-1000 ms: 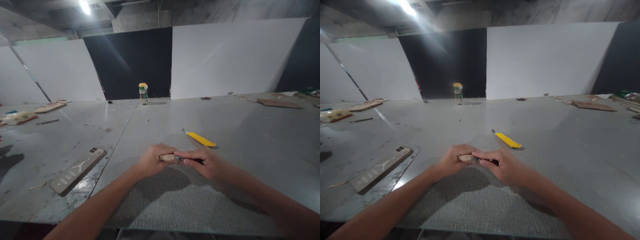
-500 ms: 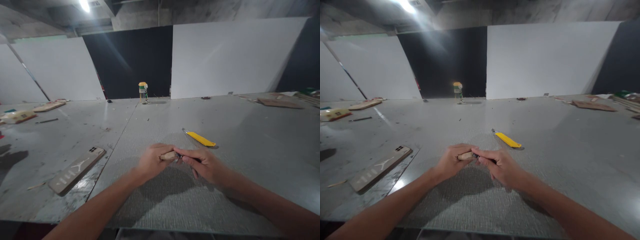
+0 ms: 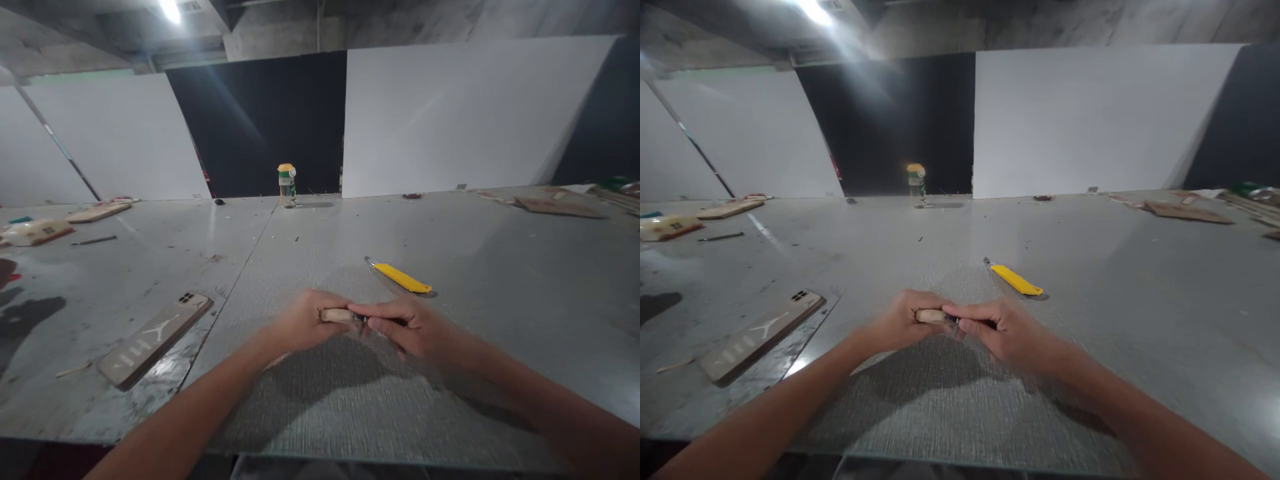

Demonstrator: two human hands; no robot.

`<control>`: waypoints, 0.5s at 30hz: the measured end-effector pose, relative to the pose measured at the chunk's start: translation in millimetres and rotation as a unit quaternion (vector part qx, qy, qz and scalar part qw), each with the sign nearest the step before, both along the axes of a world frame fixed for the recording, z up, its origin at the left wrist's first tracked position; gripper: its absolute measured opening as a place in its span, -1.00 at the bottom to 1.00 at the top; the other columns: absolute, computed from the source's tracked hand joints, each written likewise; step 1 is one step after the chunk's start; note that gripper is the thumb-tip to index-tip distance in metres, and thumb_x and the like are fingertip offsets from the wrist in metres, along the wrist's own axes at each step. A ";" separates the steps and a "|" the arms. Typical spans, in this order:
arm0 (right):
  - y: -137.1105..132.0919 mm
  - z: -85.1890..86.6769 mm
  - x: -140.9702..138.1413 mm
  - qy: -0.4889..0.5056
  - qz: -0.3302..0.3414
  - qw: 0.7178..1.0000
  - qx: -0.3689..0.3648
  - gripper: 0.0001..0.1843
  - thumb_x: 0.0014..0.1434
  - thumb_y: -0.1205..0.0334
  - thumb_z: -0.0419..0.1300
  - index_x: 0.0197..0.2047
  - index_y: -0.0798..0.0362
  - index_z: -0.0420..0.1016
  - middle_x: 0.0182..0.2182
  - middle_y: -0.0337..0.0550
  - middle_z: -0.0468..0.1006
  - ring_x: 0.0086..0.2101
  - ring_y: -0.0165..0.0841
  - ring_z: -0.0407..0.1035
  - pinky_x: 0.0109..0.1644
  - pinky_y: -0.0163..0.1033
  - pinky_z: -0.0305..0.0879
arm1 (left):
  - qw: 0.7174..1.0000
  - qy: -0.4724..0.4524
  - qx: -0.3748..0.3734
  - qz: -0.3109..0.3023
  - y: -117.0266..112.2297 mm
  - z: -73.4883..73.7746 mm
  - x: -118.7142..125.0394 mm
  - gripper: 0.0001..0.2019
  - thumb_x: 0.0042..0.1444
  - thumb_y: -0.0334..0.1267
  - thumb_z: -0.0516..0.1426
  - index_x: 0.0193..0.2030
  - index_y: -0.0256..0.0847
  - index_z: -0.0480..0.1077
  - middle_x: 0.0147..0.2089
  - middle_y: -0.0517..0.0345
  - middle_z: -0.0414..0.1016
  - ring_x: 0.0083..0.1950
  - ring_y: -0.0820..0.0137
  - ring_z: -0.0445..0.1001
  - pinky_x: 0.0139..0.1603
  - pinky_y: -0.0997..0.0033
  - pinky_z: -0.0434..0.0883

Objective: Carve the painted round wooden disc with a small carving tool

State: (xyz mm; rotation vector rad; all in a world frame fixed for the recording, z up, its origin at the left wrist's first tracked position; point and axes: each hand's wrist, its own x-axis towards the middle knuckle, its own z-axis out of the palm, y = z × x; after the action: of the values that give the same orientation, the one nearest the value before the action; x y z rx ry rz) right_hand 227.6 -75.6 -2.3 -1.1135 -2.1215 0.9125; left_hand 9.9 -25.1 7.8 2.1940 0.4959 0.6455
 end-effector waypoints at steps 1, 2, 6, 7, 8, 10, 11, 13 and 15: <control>-0.2 1.9 0.3 -0.014 0.017 1.000 -0.005 -0.57 0.35 0.15 0.01 0.24 -0.04 0.34 -0.36 -0.13 0.61 -0.68 -0.55 0.24 -0.60 -0.40 0.19 | 0.999 0.015 -0.029 -0.020 2.0 0.2 -1.8 -0.82 0.13 -0.30 0.17 -0.16 -0.30 0.52 -0.27 0.08 0.58 -0.28 0.46 0.48 -0.28 0.53 0.36; -0.4 3.8 0.3 -0.026 0.030 0.999 -0.009 -0.57 0.35 0.16 0.01 0.24 -0.05 0.34 -0.33 -0.13 0.61 -0.67 -0.54 0.24 -0.59 -0.40 0.18 | 0.998 0.029 -0.053 -0.031 3.8 0.3 -3.3 -0.80 0.12 -0.28 0.18 -0.14 -0.30 0.52 -0.27 0.07 0.58 -0.29 0.45 0.48 -0.29 0.53 0.37; -1.2 10.1 0.1 -0.055 0.051 0.997 -0.005 -0.57 0.34 0.15 0.02 0.23 -0.02 0.36 -0.32 -0.12 0.63 -0.62 -0.49 0.28 -0.55 -0.37 0.19 | 0.993 0.036 -0.101 -0.052 6.8 0.4 -6.0 -0.73 0.07 -0.19 0.22 -0.11 -0.29 0.53 -0.23 0.03 0.59 -0.25 0.41 0.51 -0.28 0.50 0.40; -1.5 11.3 0.5 -0.057 0.056 0.997 -0.009 -0.57 0.34 0.15 0.02 0.23 -0.01 0.36 -0.32 -0.11 0.63 -0.62 -0.49 0.28 -0.54 -0.37 0.20 | 0.992 0.031 -0.107 -0.061 6.6 0.9 -6.1 -0.72 0.07 -0.20 0.22 -0.10 -0.29 0.53 -0.22 0.01 0.59 -0.23 0.40 0.52 -0.25 0.49 0.42; -1.7 12.3 1.1 -0.059 0.060 0.996 -0.017 -0.56 0.34 0.15 0.02 0.24 0.00 0.35 -0.31 -0.10 0.63 -0.63 -0.50 0.28 -0.55 -0.37 0.20 | 0.991 0.027 -0.114 -0.069 6.1 1.4 -6.1 -0.72 0.08 -0.21 0.22 -0.09 -0.29 0.53 -0.21 0.00 0.59 -0.22 0.40 0.52 -0.23 0.48 0.42; -2.1 13.8 2.6 -0.066 0.065 0.995 -0.038 -0.56 0.35 0.16 0.00 0.25 -0.01 0.34 -0.30 -0.09 0.62 -0.66 -0.52 0.25 -0.57 -0.38 0.18 | 0.989 0.027 -0.125 -0.081 5.1 2.6 -6.3 -0.71 0.08 -0.24 0.22 -0.06 -0.28 0.52 -0.20 -0.01 0.58 -0.21 0.40 0.51 -0.22 0.47 0.43; -2.3 14.3 3.2 -0.069 0.068 0.994 -0.044 -0.56 0.35 0.17 -0.01 0.25 -0.02 0.34 -0.29 -0.09 0.62 -0.67 -0.53 0.25 -0.58 -0.39 0.17 | 0.988 0.028 -0.129 -0.084 4.8 3.1 -6.4 -0.71 0.07 -0.26 0.22 -0.06 -0.28 0.52 -0.19 -0.01 0.58 -0.20 0.40 0.51 -0.21 0.47 0.43; -2.4 14.4 3.5 -0.074 0.077 0.993 -0.040 -0.57 0.35 0.18 0.00 0.25 -0.04 0.34 -0.30 -0.11 0.63 -0.66 -0.54 0.24 -0.58 -0.39 0.16 | 0.986 0.032 -0.136 -0.090 4.5 3.9 -6.9 -0.72 0.08 -0.27 0.22 -0.06 -0.27 0.53 -0.19 -0.01 0.58 -0.18 0.40 0.51 -0.19 0.47 0.43; -2.9 13.6 2.7 -0.062 0.075 0.995 -0.027 -0.59 0.32 0.20 0.04 0.22 -0.07 0.38 -0.30 -0.13 0.64 -0.63 -0.51 0.26 -0.55 -0.37 0.17 | 0.985 0.038 -0.138 -0.094 4.7 4.2 -7.3 -0.73 0.08 -0.27 0.21 -0.06 -0.26 0.53 -0.18 -0.01 0.58 -0.17 0.39 0.51 -0.19 0.47 0.43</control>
State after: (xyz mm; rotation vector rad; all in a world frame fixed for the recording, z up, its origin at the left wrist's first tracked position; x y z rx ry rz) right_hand 230.2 -78.5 11.4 -1.0724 -2.3200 0.9970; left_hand 2.5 -20.4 12.0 1.9770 0.3870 0.3680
